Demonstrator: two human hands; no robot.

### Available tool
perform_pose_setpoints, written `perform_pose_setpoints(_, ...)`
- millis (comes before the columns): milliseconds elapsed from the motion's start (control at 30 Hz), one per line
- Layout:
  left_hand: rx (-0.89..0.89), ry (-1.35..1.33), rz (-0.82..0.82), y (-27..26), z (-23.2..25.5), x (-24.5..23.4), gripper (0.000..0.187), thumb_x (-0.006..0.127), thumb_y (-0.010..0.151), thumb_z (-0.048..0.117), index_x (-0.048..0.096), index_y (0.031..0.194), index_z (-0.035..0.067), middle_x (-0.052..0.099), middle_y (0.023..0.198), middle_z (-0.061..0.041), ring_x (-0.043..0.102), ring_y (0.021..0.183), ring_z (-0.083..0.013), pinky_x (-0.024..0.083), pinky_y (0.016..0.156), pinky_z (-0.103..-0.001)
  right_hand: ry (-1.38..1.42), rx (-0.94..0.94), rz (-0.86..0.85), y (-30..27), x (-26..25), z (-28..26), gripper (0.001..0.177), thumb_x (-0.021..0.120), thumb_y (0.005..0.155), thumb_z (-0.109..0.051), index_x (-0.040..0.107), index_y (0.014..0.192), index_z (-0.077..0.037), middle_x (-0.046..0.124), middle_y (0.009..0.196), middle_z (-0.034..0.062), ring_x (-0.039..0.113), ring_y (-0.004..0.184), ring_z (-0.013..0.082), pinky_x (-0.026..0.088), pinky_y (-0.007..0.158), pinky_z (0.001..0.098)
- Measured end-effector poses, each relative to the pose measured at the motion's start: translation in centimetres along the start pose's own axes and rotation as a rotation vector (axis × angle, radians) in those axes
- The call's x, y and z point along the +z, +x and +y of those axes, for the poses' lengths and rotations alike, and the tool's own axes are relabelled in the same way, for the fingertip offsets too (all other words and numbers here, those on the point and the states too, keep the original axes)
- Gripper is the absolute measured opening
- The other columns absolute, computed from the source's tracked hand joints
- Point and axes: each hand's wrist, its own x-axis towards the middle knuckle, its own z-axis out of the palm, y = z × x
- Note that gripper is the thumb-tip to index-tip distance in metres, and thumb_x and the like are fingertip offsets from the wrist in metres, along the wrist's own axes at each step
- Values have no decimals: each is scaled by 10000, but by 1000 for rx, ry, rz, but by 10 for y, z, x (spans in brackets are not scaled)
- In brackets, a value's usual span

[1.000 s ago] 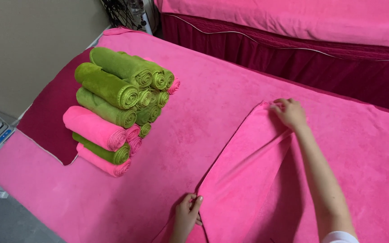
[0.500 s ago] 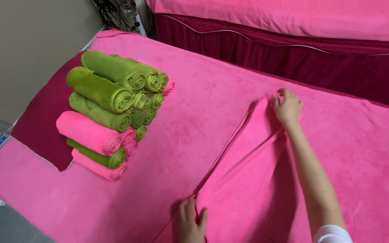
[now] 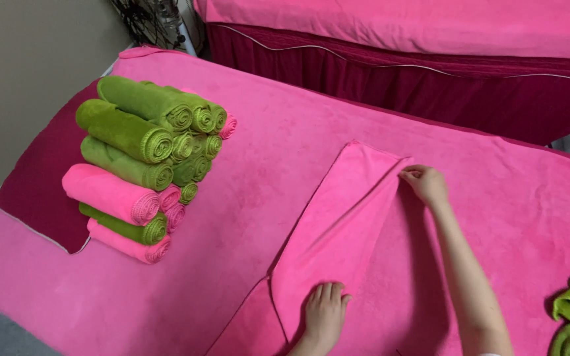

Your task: Folding and rolling a pink towel into a decorative cylinder on a massage table.

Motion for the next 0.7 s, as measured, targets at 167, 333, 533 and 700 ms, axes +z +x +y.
perform_pose_setpoints(167,22,41,36,5,1,-1,115,699,989,259,656,933,168,610,881,-35,563,835,-258,481,739,-418,-478,-49,265,15,42,7,312,604,937,-415,832,1043,-230,742,1012,144,707,874,400,576,711,527)
perform_pose_setpoints(333,30,-143,38,14,9,-37,104,664,997,216,691,944,130,637,918,-37,576,844,-254,488,764,-418,-392,-16,176,5,13,-13,297,628,915,-372,810,1049,-179,722,1045,157,705,927,404,570,707,555)
perform_pose_setpoints(533,18,-164,-19,13,19,-35,109,663,1014,249,658,981,145,628,967,-34,560,890,-256,473,815,-416,-261,109,46,6,-15,1,315,679,924,-447,794,961,-156,752,913,114,719,818,337,528,640,503)
perform_pose_setpoints(700,-93,-37,-13,18,5,-1,375,724,997,312,618,1284,95,615,1107,-106,610,966,-299,553,770,-406,-180,149,-13,-6,-9,-2,339,670,924,-433,782,1069,-147,787,967,118,729,902,334,523,726,481)
